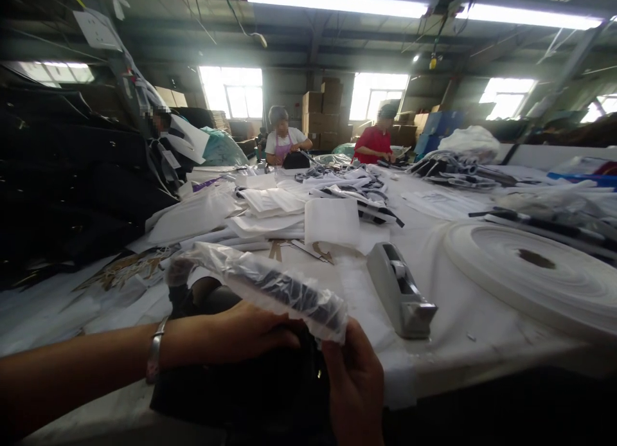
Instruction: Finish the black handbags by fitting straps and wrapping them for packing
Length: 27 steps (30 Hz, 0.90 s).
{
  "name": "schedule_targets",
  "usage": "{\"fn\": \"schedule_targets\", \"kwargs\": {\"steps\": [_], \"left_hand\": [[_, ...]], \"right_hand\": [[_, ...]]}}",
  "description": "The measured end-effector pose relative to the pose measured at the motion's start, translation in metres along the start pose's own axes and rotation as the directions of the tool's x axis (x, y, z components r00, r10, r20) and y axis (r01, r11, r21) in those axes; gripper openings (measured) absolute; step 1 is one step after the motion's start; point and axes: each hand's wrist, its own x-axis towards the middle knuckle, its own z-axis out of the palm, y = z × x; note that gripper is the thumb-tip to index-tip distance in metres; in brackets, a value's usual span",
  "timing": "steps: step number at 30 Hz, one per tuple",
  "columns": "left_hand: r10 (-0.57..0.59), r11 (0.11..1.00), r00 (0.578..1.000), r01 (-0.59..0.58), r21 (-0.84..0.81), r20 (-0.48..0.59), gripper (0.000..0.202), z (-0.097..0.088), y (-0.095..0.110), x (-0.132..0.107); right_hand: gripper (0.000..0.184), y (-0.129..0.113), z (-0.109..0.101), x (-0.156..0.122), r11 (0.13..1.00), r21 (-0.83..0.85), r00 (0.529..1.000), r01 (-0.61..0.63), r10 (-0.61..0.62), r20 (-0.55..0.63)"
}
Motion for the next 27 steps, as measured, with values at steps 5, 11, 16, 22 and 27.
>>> {"fn": "schedule_targets", "kwargs": {"steps": [5,11,16,22,27], "left_hand": [[0.018,0.999,0.999,-0.02,-0.05,-0.052,0.023,-0.006,0.003,0.005],[-0.051,0.998,0.995,0.046,-0.05,-0.088,0.023,-0.01,0.016,0.004],[-0.133,0.984,0.99,0.126,-0.123,-0.049,0.027,-0.006,0.013,0.002],[-0.22,0.946,0.975,0.211,-0.245,-0.01,0.035,-0.008,0.017,0.002],[-0.282,0.953,0.958,0.285,-0.101,0.051,0.03,-0.002,0.017,0.001]], "right_hand": [[0.026,-0.002,-0.004,0.005,1.0,0.014,1.0,0.007,-0.007,-0.023],[0.022,-0.002,-0.005,0.01,0.998,0.042,0.999,0.044,-0.045,0.019],[0.02,-0.001,-0.007,0.011,0.997,0.037,0.996,0.066,-0.068,0.059],[0.025,-0.004,-0.008,0.012,0.996,0.074,0.994,0.054,-0.06,0.089],[0.024,-0.006,-0.004,0.011,0.991,0.127,0.989,0.053,-0.07,0.132]]}}
